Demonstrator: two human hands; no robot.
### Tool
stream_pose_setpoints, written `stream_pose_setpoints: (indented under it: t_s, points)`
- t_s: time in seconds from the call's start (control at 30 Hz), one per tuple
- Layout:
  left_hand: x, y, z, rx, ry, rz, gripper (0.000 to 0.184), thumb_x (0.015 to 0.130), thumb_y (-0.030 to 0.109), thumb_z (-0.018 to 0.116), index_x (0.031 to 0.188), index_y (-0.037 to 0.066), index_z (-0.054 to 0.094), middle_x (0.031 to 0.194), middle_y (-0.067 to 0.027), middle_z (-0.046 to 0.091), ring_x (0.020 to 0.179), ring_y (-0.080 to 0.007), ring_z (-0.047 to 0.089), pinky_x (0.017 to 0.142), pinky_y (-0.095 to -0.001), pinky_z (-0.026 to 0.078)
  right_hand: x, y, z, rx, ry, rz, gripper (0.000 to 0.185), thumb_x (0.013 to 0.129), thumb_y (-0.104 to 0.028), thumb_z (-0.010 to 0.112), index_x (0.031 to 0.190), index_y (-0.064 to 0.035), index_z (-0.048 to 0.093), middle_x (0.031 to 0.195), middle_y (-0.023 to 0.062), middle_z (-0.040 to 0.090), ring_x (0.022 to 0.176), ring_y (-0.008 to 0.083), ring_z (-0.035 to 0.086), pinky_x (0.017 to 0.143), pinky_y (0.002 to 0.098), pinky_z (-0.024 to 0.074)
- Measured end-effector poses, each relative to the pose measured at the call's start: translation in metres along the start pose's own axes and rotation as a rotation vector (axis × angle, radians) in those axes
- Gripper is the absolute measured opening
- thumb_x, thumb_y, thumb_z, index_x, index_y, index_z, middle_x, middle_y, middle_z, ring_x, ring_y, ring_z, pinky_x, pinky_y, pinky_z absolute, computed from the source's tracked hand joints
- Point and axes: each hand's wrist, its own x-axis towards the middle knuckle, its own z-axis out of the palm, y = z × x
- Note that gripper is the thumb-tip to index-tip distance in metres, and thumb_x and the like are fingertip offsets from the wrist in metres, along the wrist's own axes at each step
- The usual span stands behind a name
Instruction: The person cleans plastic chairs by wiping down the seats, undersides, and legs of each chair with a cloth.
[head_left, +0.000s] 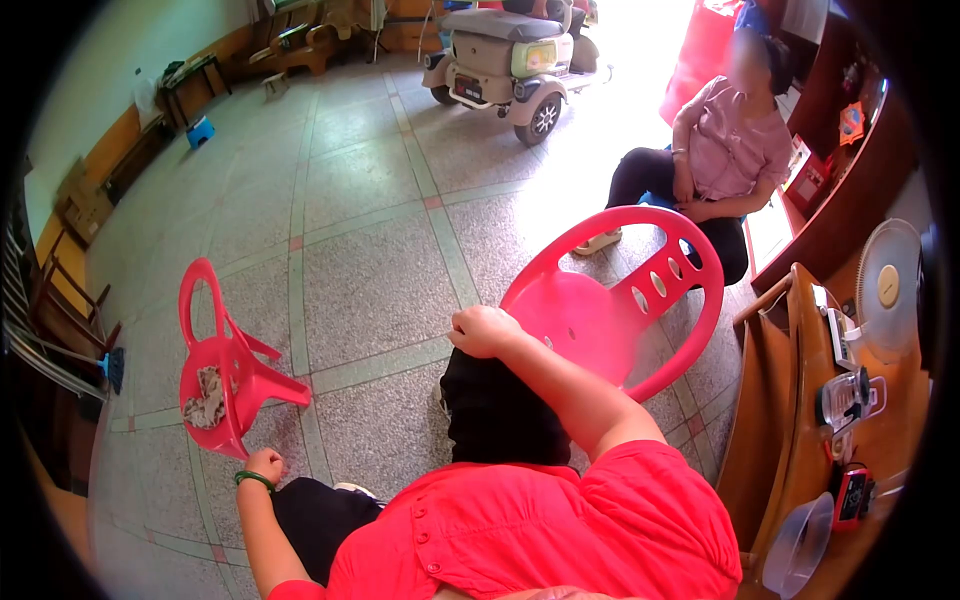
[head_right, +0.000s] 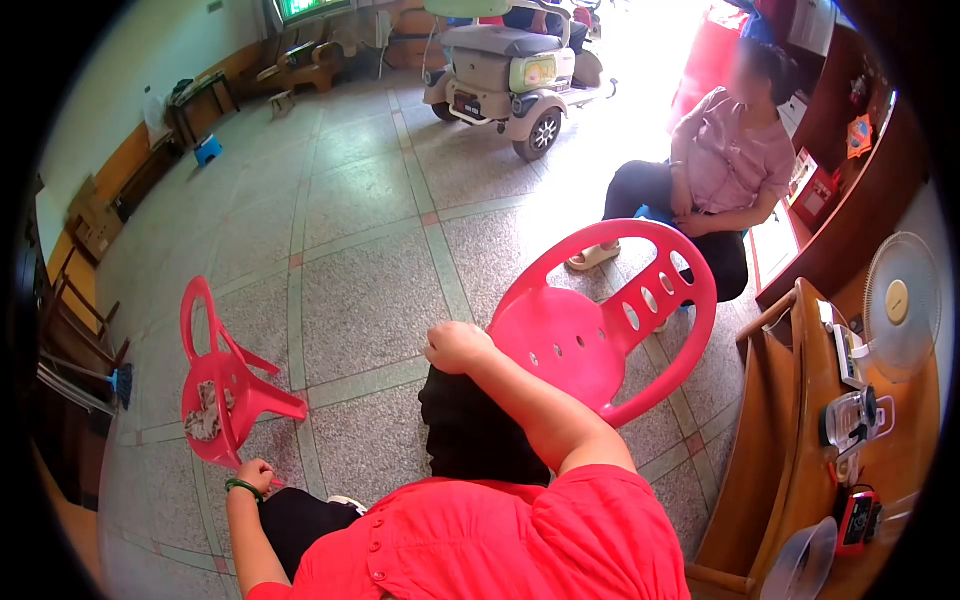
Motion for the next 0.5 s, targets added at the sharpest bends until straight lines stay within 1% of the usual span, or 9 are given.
stream_pose_setpoints:
  t_s: [0.07,0.23,0.3,0.5]
  points:
    - [-0.006,0.01,-0.005,-0.008,-0.012,-0.033,0.016,0.075,0.012,0.053,0.079,0.004,0.067,0.067,-0.0127,0.066,0.059,-0.0226,0.065,0.063,-0.0347,0.053,-0.001,0.0,0.0,0.003,0.005,-0.001,0.032,0.082,-0.032,0.049,0.092,-0.0064,0.065,0.101,0.0157,0.064,0.1,0.0335,0.059,0.086,0.0448,0.0466]
    - [-0.009,0.015,-0.008,-0.011,-0.035,-0.033,0.017,0.076,0.011,0.052,0.08,0.004,0.066,0.068,-0.0122,0.067,0.058,-0.022,0.065,0.061,-0.0345,0.053,0.001,0.003,0.003,0.002,0.004,-0.003,0.032,0.082,-0.032,0.049,0.093,-0.0065,0.065,0.102,0.0156,0.064,0.099,0.0337,0.059,0.086,0.045,0.0468]
    - [-0.013,0.021,-0.011,-0.02,-0.043,-0.048,0.017,0.076,0.011,0.052,0.08,0.003,0.066,0.069,-0.0122,0.067,0.057,-0.0216,0.065,0.06,-0.0345,0.053,0.004,0.007,0.007,-0.01,0.042,-0.019,0.033,0.083,-0.036,0.05,0.092,-0.0081,0.065,0.094,0.0153,0.064,0.094,0.0337,0.06,0.081,0.0451,0.048]
    - [-0.019,0.027,-0.015,-0.025,-0.045,-0.066,0.017,0.077,0.011,0.052,0.084,0.002,0.066,0.07,-0.0119,0.067,0.057,-0.0211,0.065,0.06,-0.0345,0.053,0.005,0.008,0.007,-0.005,0.039,-0.022,0.033,0.083,-0.036,0.05,0.091,-0.0077,0.065,0.094,0.0155,0.064,0.094,0.0339,0.06,0.081,0.0452,0.0479]
